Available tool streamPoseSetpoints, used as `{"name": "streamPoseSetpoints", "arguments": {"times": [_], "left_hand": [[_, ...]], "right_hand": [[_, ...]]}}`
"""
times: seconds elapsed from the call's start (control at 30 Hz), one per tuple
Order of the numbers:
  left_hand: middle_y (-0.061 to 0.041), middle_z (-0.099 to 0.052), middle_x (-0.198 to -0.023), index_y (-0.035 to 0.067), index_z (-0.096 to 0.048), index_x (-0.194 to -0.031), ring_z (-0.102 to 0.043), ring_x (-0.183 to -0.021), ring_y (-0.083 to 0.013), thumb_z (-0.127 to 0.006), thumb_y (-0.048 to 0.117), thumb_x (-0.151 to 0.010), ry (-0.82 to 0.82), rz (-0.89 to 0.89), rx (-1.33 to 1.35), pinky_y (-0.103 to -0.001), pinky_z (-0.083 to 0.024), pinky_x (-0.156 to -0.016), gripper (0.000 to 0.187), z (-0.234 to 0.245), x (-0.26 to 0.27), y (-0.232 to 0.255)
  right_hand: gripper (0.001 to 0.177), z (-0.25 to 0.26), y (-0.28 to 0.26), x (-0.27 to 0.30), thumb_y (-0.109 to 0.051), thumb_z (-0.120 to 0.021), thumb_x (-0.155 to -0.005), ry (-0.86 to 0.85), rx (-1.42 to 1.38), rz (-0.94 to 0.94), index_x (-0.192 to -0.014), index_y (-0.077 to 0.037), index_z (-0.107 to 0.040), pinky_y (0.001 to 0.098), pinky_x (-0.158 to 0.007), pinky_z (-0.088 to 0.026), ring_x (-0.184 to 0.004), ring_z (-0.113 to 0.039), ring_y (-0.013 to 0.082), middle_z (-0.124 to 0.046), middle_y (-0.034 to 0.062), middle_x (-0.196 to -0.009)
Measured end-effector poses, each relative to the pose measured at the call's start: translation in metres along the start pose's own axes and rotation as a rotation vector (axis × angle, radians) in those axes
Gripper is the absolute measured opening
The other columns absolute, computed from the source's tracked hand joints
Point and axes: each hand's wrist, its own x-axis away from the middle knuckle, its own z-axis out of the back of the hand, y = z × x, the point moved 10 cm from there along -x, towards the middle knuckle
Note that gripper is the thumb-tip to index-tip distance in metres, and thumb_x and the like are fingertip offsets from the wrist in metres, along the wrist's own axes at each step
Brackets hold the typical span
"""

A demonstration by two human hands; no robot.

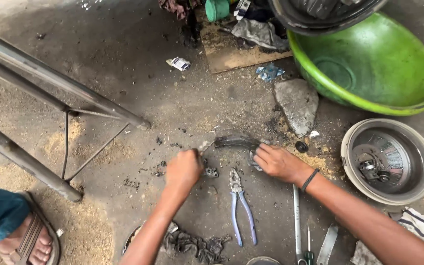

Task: Cleaning and inspecting drum brake components including shoes and springs using a rag and a basin of fluid.

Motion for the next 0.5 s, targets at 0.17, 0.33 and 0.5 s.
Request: {"name": "streamPoseSetpoints", "arguments": {"times": [0.17, 0.33, 0.5], "left_hand": [[-0.023, -0.074, -0.093, 0.004, -0.076, -0.090, -0.075, -0.086, -0.0398, -0.056, 0.010, -0.089, 0.107, -0.093, -0.187, -0.049, -0.060, -0.075, 0.021, -0.045, -0.015, 0.011], [-0.022, -0.075, -0.090, 0.005, -0.076, -0.090, -0.076, -0.082, -0.0379, -0.057, 0.007, -0.088, 0.135, -0.111, -0.183, -0.048, -0.061, -0.069, 0.019, -0.071, -0.001, 0.030], [-0.024, -0.074, -0.092, 0.005, -0.077, -0.091, -0.074, -0.085, -0.0393, -0.064, 0.012, -0.083, -0.068, -0.215, -0.127, -0.047, -0.060, -0.074, 0.018, -0.082, 0.013, 0.093]], "right_hand": [[0.014, -0.018, -0.014, 0.008, -0.005, -0.066, -0.081, -0.065, -0.006, 0.128, -0.092, 0.003, -0.062, 0.0355, -0.078, -0.062, -0.096, -0.065, 0.0263, -0.062, 0.0133, -0.094], [0.024, -0.001, -0.017, 0.001, -0.009, -0.065, -0.077, -0.035, -0.017, 0.140, -0.096, 0.005, -0.065, 0.0372, -0.080, -0.061, -0.099, -0.065, 0.0298, -0.063, 0.0147, -0.096], [0.018, -0.014, -0.025, 0.011, -0.009, -0.063, -0.080, -0.109, -0.059, 0.169, -0.093, 0.003, -0.064, 0.0367, -0.077, -0.061, -0.102, -0.065, 0.0292, -0.063, 0.0140, -0.098]]}}
